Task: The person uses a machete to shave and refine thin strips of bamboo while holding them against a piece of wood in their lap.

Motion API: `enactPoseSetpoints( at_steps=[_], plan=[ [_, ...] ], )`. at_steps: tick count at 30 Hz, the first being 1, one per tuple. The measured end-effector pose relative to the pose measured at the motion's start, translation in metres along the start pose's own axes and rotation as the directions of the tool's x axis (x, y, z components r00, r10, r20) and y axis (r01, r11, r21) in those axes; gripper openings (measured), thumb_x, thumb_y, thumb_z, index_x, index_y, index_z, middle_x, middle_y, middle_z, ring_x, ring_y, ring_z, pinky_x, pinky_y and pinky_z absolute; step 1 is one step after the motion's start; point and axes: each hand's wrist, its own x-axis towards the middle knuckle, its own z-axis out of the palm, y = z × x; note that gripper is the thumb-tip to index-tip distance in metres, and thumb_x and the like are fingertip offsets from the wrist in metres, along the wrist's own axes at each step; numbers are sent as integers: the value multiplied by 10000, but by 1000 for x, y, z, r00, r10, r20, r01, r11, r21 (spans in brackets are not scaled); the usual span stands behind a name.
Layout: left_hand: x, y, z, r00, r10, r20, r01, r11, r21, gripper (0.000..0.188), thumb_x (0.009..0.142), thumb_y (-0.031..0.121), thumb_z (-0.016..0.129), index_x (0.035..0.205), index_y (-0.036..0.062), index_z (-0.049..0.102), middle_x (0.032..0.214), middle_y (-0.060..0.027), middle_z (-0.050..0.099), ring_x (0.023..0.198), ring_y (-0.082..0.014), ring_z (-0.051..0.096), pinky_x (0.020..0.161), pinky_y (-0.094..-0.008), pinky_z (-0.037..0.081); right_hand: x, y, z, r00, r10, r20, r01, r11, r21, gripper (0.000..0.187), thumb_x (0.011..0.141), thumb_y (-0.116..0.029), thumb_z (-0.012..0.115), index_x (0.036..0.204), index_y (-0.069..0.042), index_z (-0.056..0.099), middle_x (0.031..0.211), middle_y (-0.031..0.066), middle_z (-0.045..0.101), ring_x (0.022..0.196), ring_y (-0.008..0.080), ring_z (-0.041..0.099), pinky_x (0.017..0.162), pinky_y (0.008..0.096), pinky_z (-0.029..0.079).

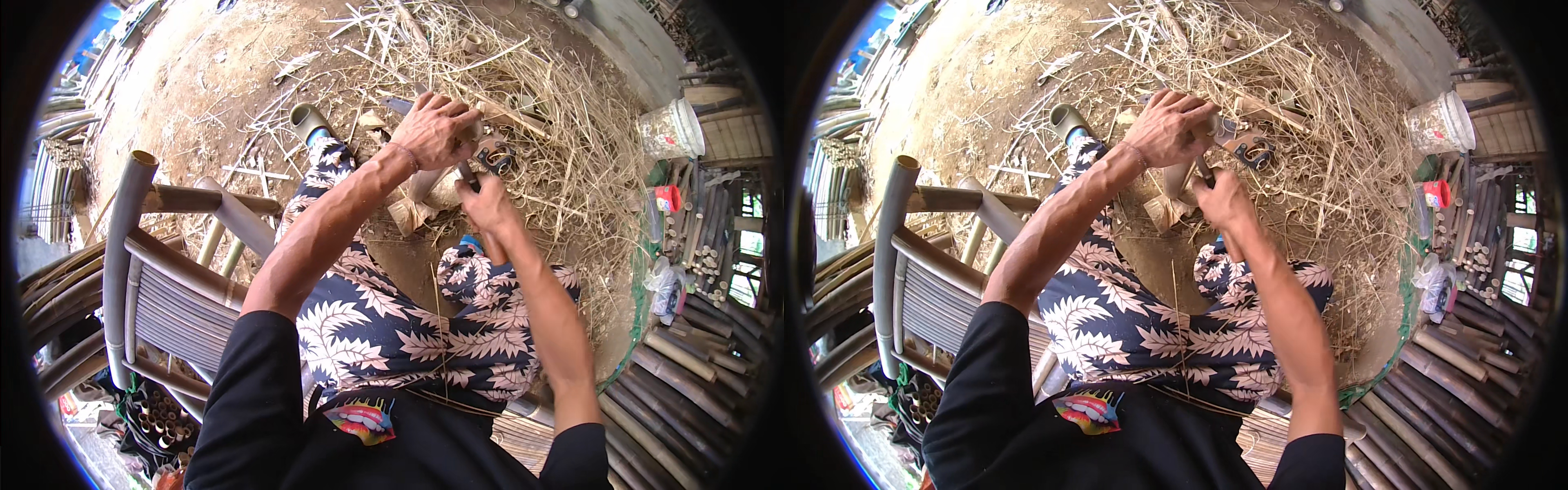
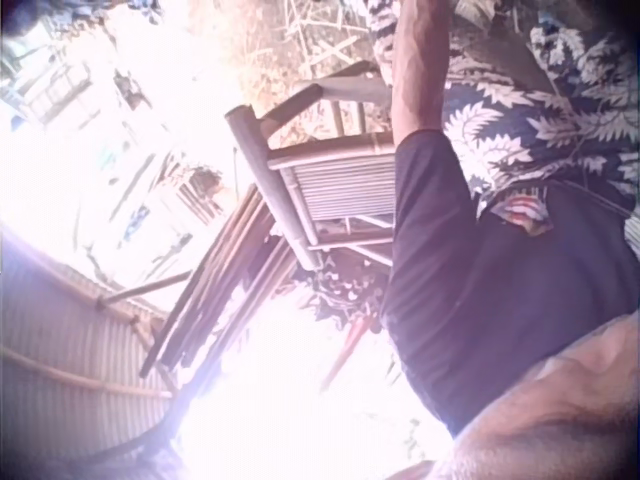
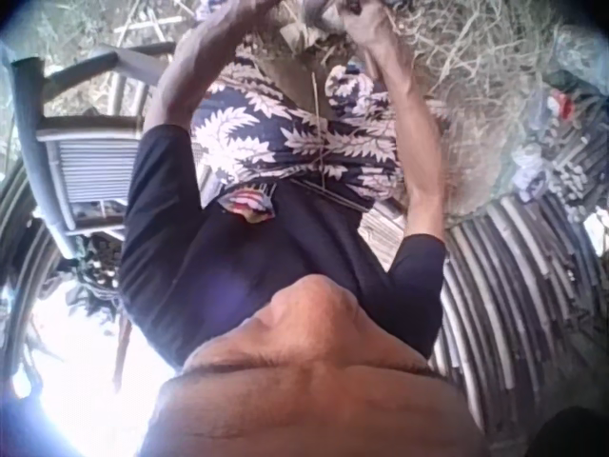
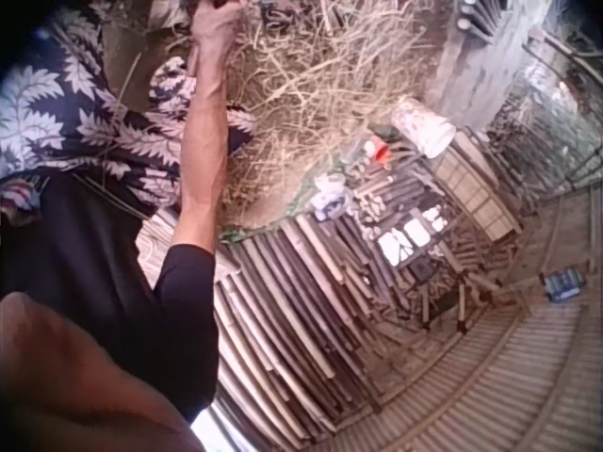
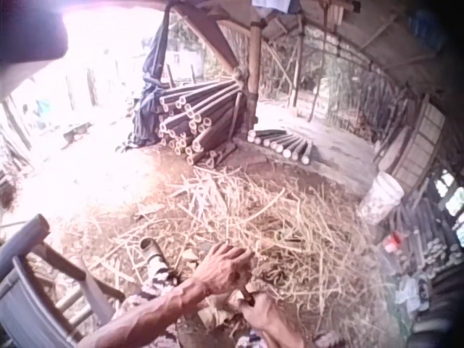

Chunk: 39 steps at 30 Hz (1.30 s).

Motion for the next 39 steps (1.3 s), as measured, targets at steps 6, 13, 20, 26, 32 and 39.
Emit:
enactPoseSetpoints(
  at_steps=[6, 13, 20, 26, 32, 39],
  plan=[
    [-28, 3, -19, 999, 35, -33, -42, 974, -223, 576, 799, 331, 578, 1347, 167, 509, 1200, -129, 566, 1045, -295, 531, 886, -457, 461, -32, 132, 134, 860, 437, 263, -350, 881, -318, 379, 855, -301, 572, 987, 45, 655, 965, 284, 664, 906, 413, 659, 804, 464, 530],
    [-121, -31, -41, 960, -282, 5, 276, 937, -215, 624, 752, 236, 575, 1353, 96, 485, 1261, -175, 516, 1121, -365, 502, 986, -471, 440, -52, 113, 141, 907, 365, 211, -314, 919, -240, 365, 835, -237, 570, 1014, 77, 622, 948, 327, 647, 905, 464, 645, 839, 490, 515],
    [-118, -31, -33, 955, -269, -120, 232, 938, -258, 559, 799, 276, 600, 1312, 72, 509, 1201, -172, 535, 1055, -368, 506, 929, -460, 402, -31, 140, 138, 753, 443, 487, -452, 885, -107, 359, 811, -255, 581, 917, 77, 666, 888, 315, 661, 843, 451, 666, 787, 479, 534],
    [-123, -7, -41, 972, -226, -65, 205, 949, -239, 570, 748, 196, 636, 1293, 77, 523, 1230, -145, 553, 1024, -320, 530, 903, -419, 395, -57, 96, 139, 882, 398, 255, -369, 916, -156, 318, 836, -215, 528, 864, 76, 651, 938, 300, 665, 856, 456, 663, 765, 492, 543],
    [-128, 6, -32, 975, -217, -54, 199, 953, -226, 618, 733, 238, 731, 1287, 73, 510, 1195, -155, 558, 1034, -319, 526, 891, -435, 413, -52, 97, 119, 799, 504, 329, -491, 862, -128, 244, 806, -131, 545, 870, 80, 652, 861, 311, 658, 742, 443, 676, 687, 472, 555],
    [-165, 85, 4, 987, -113, -111, 95, 984, -151, 467, 666, 321, 830, 1022, 113, 611, 1014, -63, 619, 887, -207, 557, 812, -388, 432, -59, 94, 76, 568, 515, 642, -689, -128, 713, 316, 848, -185, 677, 1059, 21, 563, 817, 127, 651, 577, 223, 621, 507, 388, 527]
  ],
)
